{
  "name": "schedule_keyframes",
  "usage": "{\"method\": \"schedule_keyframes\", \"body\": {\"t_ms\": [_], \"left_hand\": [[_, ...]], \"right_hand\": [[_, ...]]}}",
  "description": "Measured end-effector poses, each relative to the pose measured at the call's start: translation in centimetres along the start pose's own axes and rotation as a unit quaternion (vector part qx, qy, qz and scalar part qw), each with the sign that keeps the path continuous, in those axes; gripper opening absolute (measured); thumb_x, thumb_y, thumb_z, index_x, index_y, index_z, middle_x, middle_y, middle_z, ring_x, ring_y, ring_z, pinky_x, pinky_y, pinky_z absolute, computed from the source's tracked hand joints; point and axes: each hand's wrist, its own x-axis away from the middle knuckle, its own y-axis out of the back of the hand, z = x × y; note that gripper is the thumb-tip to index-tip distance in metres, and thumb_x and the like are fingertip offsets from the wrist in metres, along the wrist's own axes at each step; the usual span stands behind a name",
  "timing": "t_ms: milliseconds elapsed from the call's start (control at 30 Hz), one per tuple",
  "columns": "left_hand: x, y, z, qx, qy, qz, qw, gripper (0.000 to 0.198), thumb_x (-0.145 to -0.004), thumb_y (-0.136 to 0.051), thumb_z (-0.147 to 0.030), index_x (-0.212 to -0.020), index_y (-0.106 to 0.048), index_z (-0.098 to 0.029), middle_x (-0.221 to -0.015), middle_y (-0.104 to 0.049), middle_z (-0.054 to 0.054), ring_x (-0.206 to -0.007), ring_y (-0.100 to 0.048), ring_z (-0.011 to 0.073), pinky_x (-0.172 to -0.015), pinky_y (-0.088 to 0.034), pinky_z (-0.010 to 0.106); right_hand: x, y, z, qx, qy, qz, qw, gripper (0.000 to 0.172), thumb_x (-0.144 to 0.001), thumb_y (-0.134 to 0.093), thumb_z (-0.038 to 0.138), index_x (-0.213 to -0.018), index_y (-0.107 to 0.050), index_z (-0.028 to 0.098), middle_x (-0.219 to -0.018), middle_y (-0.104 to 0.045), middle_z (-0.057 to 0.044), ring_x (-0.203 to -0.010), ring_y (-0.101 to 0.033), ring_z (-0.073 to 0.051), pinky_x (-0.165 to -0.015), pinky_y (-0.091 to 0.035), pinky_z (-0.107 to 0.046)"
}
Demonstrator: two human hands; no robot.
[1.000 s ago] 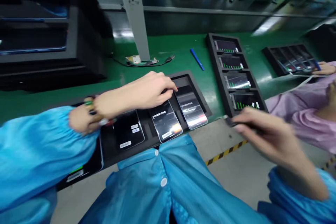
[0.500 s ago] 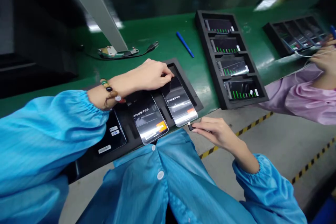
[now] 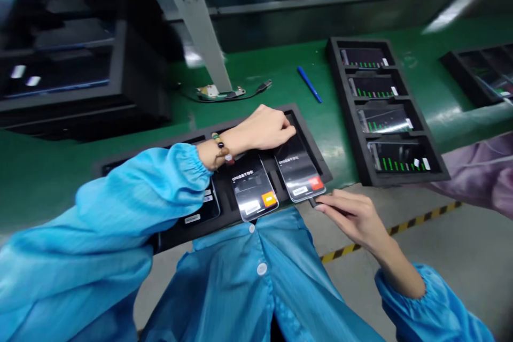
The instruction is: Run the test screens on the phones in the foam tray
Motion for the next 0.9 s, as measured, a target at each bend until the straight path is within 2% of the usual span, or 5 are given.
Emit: {"method": "schedule_keyframes", "body": {"t_ms": [200,333,533,733,900], "left_hand": [[4.6,4.3,3.6,-0.155,0.110,-0.047,0.981,0.044,-0.111,-0.042,-0.034,-0.124,-0.079,-0.014,-0.121,-0.081,0.013,-0.109,-0.073,0.0240,-0.101,-0.052,0.040],[8.9,7.7,9.3,-0.289,0.234,-0.078,0.925,0.043,-0.105,-0.037,-0.017,-0.116,-0.077,-0.003,-0.123,-0.075,0.027,-0.128,-0.066,0.0371,-0.110,-0.047,0.052],[9.4,7.7,14.2,-0.319,0.187,-0.009,0.929,0.028,-0.108,-0.053,-0.032,-0.115,-0.077,-0.018,-0.123,-0.077,0.016,-0.127,-0.065,0.0342,-0.109,-0.045,0.045],[9.7,7.2,15.4,-0.304,0.180,-0.056,0.934,0.034,-0.109,-0.048,-0.033,-0.120,-0.075,-0.015,-0.112,-0.077,0.020,-0.102,-0.071,0.0326,-0.091,-0.050,0.042],[9.0,7.6,16.0,-0.273,0.091,-0.142,0.947,0.036,-0.108,-0.055,-0.042,-0.090,-0.074,-0.018,-0.086,-0.070,0.011,-0.075,-0.062,0.0231,-0.076,-0.048,0.036]], "right_hand": [[-0.1,-0.1,-0.5,0.022,0.022,0.000,1.000,0.016,-0.104,-0.080,0.022,-0.120,-0.083,0.026,-0.087,-0.080,-0.002,-0.068,-0.073,-0.019,-0.062,-0.059,-0.034],[-0.1,1.2,-0.1,0.081,0.041,-0.037,0.995,0.027,-0.098,-0.088,0.031,-0.124,-0.080,0.027,-0.097,-0.082,-0.006,-0.082,-0.078,-0.026,-0.072,-0.065,-0.044],[-0.7,3.6,1.0,0.118,0.063,-0.116,0.984,0.025,-0.100,-0.081,0.021,-0.123,-0.080,0.030,-0.096,-0.082,-0.005,-0.084,-0.077,-0.029,-0.075,-0.061,-0.048],[-3.2,3.3,1.9,0.100,0.077,-0.128,0.984,0.026,-0.100,-0.077,0.012,-0.119,-0.082,0.029,-0.096,-0.083,-0.004,-0.084,-0.077,-0.025,-0.075,-0.062,-0.043],[-6.4,2.0,2.8,0.082,0.108,-0.117,0.984,0.011,-0.108,-0.071,0.021,-0.108,-0.081,0.025,-0.089,-0.083,-0.004,-0.079,-0.076,-0.022,-0.074,-0.061,-0.040]]}}
